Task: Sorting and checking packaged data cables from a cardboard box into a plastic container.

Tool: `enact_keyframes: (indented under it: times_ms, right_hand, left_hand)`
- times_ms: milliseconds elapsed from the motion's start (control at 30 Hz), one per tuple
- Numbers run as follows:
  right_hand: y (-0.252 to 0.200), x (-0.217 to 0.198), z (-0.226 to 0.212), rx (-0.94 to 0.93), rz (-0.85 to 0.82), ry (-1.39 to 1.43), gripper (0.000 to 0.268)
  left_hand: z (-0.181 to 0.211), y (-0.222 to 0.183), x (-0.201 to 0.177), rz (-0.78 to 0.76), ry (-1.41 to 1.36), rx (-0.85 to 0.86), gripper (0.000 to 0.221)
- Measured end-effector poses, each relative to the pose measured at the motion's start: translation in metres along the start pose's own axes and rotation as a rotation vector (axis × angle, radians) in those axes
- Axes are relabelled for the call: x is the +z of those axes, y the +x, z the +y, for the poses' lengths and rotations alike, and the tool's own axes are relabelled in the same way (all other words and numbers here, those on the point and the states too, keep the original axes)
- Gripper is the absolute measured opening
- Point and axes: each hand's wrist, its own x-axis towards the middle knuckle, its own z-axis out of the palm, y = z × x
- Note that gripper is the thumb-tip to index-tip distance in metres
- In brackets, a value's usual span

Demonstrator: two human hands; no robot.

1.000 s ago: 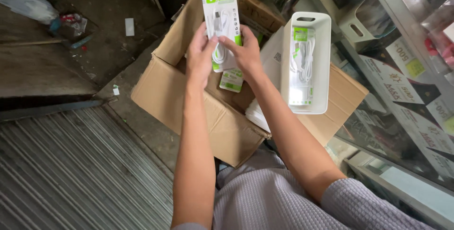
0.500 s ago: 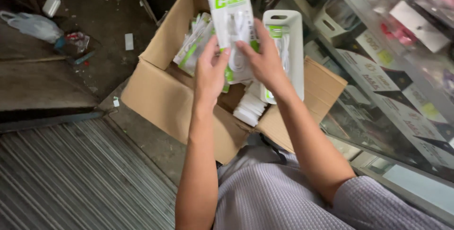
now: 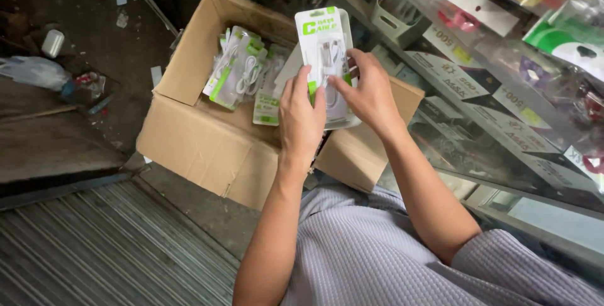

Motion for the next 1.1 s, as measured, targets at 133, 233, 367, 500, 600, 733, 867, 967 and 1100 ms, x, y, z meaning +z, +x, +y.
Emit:
enact_keyframes:
  times_ms: [133, 233, 367, 500, 600, 733, 867, 967, 1100]
  right_hand:
    - [-0.004, 0.003, 0.013, 0.011, 0.017, -0.018, 0.054]
    - [-0.005, 0.004, 0.018, -0.014, 0.046, -0.025, 0.05]
    - [-0.007, 0.005, 0.023, -0.036, 0.055, -0.147, 0.043]
    - [-0.011, 0.01, 0.032, -0.058, 0.071, -0.179, 0.047]
    - [-0.01, 0.007, 0.025, -0.066, 0.065, -0.145, 0.056]
    - [-0.009, 0.009, 0.033, -0.131, 0.073, -0.174, 0.058]
    - [-0.011, 0.015, 0.044, -0.238, 0.014, -0.187, 0.054]
    - [-0.012, 0.015, 0.042, -0.221, -0.012, -0.143, 0.05]
    - [-0.013, 0.011, 0.032, -0.116, -0.06, -0.176, 0.049]
  left_hand:
    - [0.004, -0.003, 0.005, -0.03, 0.148, 0.025, 0.045]
    - [0.008, -0.006, 0.009, -0.009, 0.178, 0.064, 0.045]
    - [0.008, -0.012, 0.016, -0.034, 0.247, 0.084, 0.045]
    - [0.008, -0.015, 0.021, -0.046, 0.295, 0.082, 0.048]
    - [0.008, -0.013, 0.022, -0.062, 0.204, 0.049, 0.054]
    - [-0.001, -0.006, 0.022, -0.066, 0.197, 0.059, 0.059]
    - [-0.023, -0.007, 0.035, -0.151, 0.113, -0.004, 0.052]
    - [-0.022, -0.006, 0.033, -0.209, 0.131, -0.073, 0.048]
    - [-0.005, -0.001, 0.018, -0.274, 0.123, -0.098, 0.044]
